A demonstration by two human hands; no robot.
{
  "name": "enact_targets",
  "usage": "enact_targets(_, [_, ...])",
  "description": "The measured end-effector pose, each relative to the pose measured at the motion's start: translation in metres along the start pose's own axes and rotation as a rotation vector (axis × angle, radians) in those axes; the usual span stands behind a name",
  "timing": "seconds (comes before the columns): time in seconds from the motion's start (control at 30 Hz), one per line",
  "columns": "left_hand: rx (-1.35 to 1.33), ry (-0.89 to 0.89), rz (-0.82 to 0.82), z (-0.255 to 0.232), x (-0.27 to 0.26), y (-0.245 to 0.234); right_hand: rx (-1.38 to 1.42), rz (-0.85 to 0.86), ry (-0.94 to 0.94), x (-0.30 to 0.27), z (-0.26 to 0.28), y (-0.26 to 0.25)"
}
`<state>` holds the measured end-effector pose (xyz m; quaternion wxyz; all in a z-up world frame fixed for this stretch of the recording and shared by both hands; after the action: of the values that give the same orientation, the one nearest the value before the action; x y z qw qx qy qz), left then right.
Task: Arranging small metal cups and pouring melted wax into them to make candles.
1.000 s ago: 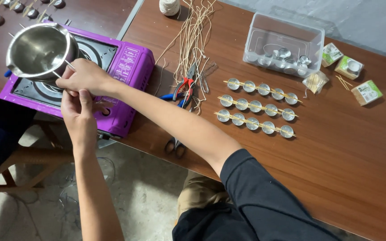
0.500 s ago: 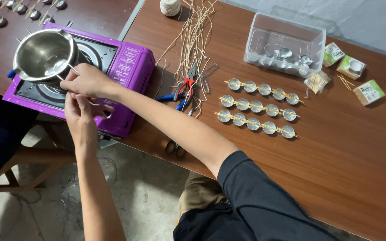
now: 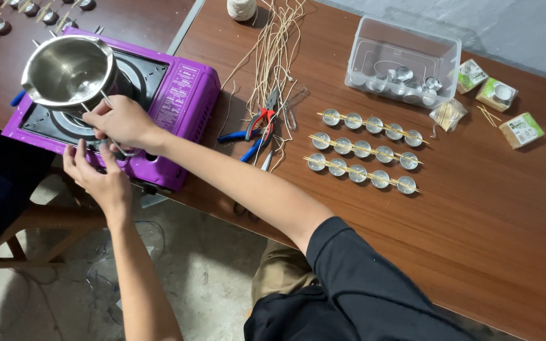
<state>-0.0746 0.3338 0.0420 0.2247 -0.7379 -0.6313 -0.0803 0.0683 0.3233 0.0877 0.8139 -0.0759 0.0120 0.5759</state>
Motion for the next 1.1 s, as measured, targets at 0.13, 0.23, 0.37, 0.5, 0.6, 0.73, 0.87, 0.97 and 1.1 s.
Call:
enact_targets(0.13, [-0.042, 0.002, 0.006, -0.002, -0.006, 0.006, 0.041, -0.064, 0.008, 0.001, -0.006, 0.012])
enact_targets(0.23, [-0.016, -0.009, 0.007, -0.003, -0.007, 0.006, 0.068, -0.14, -0.02, 0.004, -0.01, 0.021])
enact_targets(0.37, [0.091, -0.015, 0.054, 0.001, -0.008, 0.007, 0.089, -0.216, -0.014, 0.006, -0.012, 0.028])
enact_targets(0.5, [0.151, 0.022, 0.057, 0.041, -0.007, 0.011, 0.187, -0.271, -0.069, 0.025, -0.028, 0.039])
enact_targets(0.6, [0.056, -0.011, 0.008, 0.028, -0.006, 0.009, 0.179, -0.296, -0.085, 0.037, -0.038, 0.049])
enact_targets(0.73, [0.081, 0.012, 0.007, 0.032, -0.007, 0.005, 0.22, -0.305, -0.069, 0.029, -0.03, 0.053])
enact_targets(0.87, [0.126, 0.075, 0.031, 0.032, -0.005, 0.008, 0.205, -0.309, -0.086, 0.018, -0.018, 0.057])
enact_targets(0.97, [0.151, 0.116, 0.051, 0.033, -0.005, 0.012, 0.266, -0.292, -0.076, 0.006, -0.011, 0.057])
enact_targets(1.1, [0.187, 0.182, 0.084, 0.035, -0.004, 0.012, 0.3, -0.225, -0.058, -0.003, -0.001, 0.058])
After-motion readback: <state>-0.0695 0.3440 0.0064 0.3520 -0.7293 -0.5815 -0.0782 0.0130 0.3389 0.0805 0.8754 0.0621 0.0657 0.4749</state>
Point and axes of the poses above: each hand's wrist, its own x-axis towards the middle knuckle, its own y-axis out of the palm, z = x × y, the point moved 8 cm from there along x, towards the middle knuckle, and after that the axes turned 15 degrees about -x, right-handed, at the moved point
